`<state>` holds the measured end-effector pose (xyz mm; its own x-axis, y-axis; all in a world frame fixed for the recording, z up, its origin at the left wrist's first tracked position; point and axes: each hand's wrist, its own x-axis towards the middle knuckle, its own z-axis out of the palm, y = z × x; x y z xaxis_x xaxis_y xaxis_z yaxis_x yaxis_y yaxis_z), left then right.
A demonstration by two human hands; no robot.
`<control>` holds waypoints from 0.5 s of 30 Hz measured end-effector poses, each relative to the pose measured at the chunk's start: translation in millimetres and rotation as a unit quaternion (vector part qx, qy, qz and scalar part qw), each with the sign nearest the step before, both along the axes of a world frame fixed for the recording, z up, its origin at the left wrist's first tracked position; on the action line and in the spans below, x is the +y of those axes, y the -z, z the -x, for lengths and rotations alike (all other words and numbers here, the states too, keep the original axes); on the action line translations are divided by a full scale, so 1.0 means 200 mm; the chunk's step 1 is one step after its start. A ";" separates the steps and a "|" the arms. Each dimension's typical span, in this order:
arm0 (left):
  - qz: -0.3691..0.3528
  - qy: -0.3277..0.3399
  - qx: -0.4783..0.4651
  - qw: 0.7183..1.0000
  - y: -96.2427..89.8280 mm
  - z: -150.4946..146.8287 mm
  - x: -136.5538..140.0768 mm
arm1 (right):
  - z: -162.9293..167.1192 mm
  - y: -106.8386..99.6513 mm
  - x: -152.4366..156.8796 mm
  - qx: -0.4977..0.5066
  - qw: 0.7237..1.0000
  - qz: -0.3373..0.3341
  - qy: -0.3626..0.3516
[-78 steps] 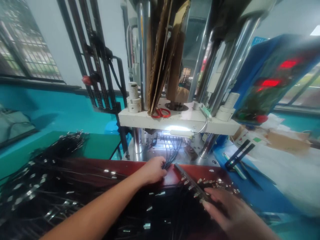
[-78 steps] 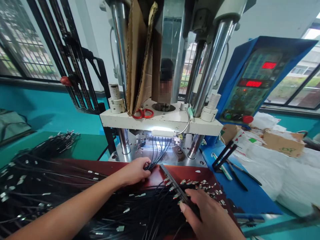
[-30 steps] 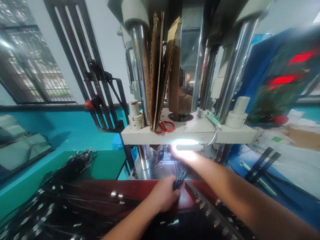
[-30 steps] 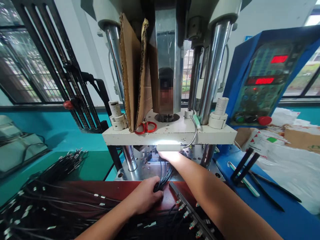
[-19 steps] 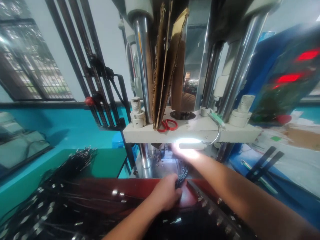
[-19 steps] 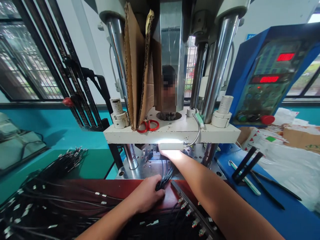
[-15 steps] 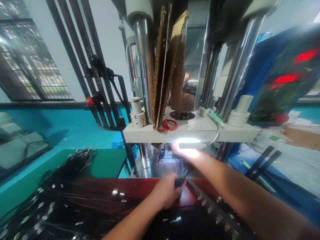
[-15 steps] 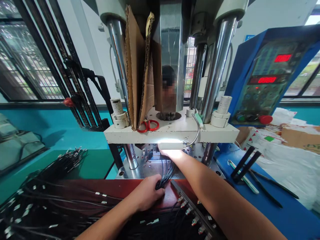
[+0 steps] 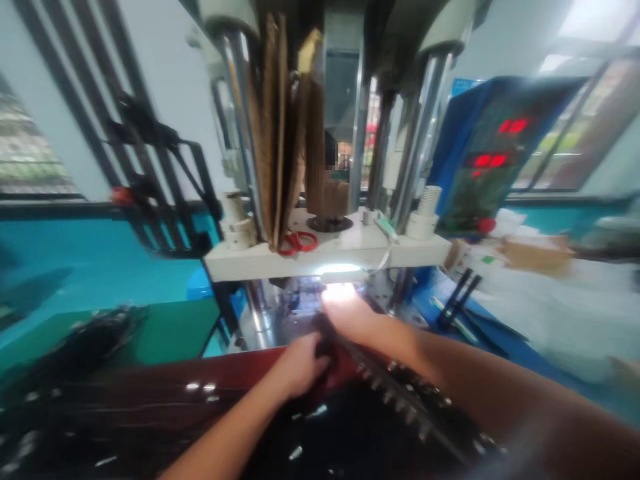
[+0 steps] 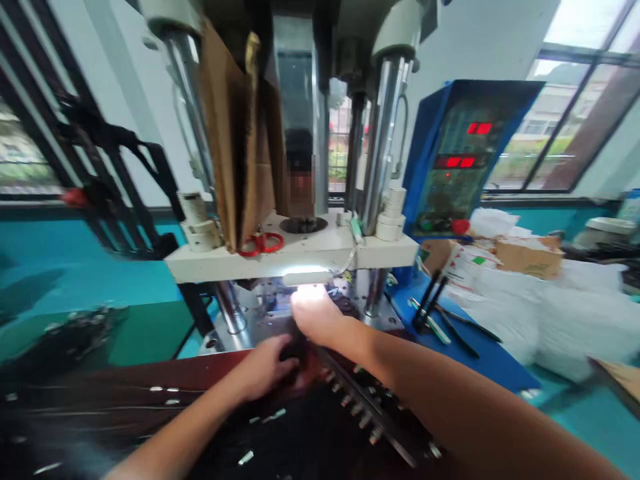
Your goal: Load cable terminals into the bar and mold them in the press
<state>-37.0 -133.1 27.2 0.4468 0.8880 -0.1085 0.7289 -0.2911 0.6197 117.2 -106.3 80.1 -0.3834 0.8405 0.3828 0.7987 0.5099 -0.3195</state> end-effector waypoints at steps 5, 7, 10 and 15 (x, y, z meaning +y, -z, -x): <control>0.011 0.033 0.007 0.999 0.01 0.00 0.05 | -0.47 -0.17 -0.54 -0.065 0.995 0.013 0.069; 0.007 0.036 0.023 0.999 0.02 0.00 0.07 | -0.76 -0.22 -0.80 0.021 0.961 0.008 0.275; 0.022 0.037 0.035 0.998 0.04 -0.01 0.08 | -1.18 -0.10 -1.17 0.038 0.881 0.024 0.471; 0.046 0.025 0.043 0.998 0.01 -0.02 0.05 | -1.52 0.47 -1.52 0.009 0.802 0.226 0.553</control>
<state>-32.3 -122.3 24.4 0.4765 0.8491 -0.2280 0.7663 -0.2740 0.5812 421.1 -409.8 -13.8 0.6937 0.7177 -0.0605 0.6761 -0.6778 -0.2889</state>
